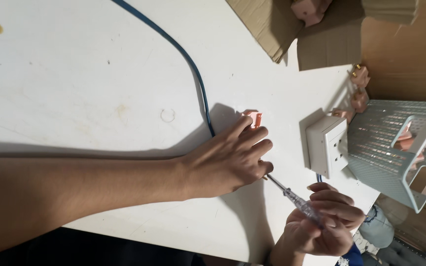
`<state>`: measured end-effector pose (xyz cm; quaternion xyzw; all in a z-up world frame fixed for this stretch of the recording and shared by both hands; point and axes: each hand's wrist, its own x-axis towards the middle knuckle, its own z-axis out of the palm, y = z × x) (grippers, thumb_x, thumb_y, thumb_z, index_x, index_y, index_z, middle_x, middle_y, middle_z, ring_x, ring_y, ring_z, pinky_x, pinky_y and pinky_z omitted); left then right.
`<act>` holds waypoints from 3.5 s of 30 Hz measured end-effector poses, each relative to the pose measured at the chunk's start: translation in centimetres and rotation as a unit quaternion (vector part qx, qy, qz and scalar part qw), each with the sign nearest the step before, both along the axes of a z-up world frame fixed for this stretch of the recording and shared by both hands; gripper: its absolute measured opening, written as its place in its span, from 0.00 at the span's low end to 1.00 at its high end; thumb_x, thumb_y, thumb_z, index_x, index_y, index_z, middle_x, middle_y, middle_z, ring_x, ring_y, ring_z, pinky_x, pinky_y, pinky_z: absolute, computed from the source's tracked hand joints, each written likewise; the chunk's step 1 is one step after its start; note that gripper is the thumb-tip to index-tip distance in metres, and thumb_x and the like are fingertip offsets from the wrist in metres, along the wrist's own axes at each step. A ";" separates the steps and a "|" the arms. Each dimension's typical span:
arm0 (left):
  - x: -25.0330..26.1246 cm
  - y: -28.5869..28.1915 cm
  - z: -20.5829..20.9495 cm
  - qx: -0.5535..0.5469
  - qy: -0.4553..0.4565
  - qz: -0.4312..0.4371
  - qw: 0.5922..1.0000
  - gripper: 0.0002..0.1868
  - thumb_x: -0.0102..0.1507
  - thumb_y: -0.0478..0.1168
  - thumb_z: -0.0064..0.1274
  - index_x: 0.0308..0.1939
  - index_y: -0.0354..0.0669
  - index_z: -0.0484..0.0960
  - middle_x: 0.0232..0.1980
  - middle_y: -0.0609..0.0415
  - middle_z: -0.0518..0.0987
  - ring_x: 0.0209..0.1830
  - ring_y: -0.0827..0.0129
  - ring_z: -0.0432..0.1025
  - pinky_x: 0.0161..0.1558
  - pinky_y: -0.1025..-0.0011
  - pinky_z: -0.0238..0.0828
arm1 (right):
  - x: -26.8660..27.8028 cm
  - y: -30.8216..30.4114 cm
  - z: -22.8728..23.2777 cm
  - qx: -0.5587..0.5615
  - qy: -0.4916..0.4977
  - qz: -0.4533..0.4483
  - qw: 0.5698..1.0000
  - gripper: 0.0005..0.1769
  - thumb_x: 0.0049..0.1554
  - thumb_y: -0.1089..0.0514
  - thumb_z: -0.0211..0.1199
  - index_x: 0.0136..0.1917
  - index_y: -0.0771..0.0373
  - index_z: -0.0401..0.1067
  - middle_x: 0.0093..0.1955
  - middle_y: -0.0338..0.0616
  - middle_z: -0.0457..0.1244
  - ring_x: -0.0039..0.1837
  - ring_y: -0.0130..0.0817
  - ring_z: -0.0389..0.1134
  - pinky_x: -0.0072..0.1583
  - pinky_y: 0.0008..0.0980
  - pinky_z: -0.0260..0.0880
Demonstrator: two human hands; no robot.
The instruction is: The person assembles electrical plugs at a desk using a screwdriver to secure the internal components and wires before snapping the outer casing pieces together.
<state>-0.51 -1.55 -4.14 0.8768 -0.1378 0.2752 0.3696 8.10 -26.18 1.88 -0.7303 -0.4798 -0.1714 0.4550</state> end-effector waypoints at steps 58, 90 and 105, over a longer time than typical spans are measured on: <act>-1.4 0.8 2.3 0.249 -0.094 0.058 0.962 0.09 0.74 0.31 0.56 0.44 0.50 0.74 0.36 0.59 0.76 0.41 0.67 0.72 0.51 0.62 0.70 | -1.1 -0.2 0.2 -0.031 0.020 0.005 0.999 0.09 0.59 0.55 0.77 0.52 0.54 0.82 0.48 0.42 0.58 0.56 0.43 0.70 0.58 0.44 0.87; -0.3 0.7 2.7 0.123 -0.050 0.059 0.989 0.11 0.69 0.44 0.71 0.49 0.43 0.88 0.40 0.53 0.79 0.41 0.61 0.74 0.55 0.54 0.72 | 0.5 -0.1 -0.2 0.025 0.016 0.038 0.999 0.05 0.64 0.65 0.71 0.54 0.66 0.84 0.50 0.52 0.68 0.59 0.53 0.75 0.62 0.58 0.85; -0.2 0.8 2.3 0.122 -0.035 0.052 0.991 0.11 0.67 0.44 0.72 0.49 0.45 0.90 0.40 0.55 0.79 0.42 0.62 0.74 0.57 0.53 0.71 | 0.3 0.8 -0.1 0.039 0.010 0.036 0.999 0.09 0.70 0.60 0.62 0.54 0.68 0.79 0.50 0.56 0.69 0.58 0.51 0.77 0.61 0.57 0.86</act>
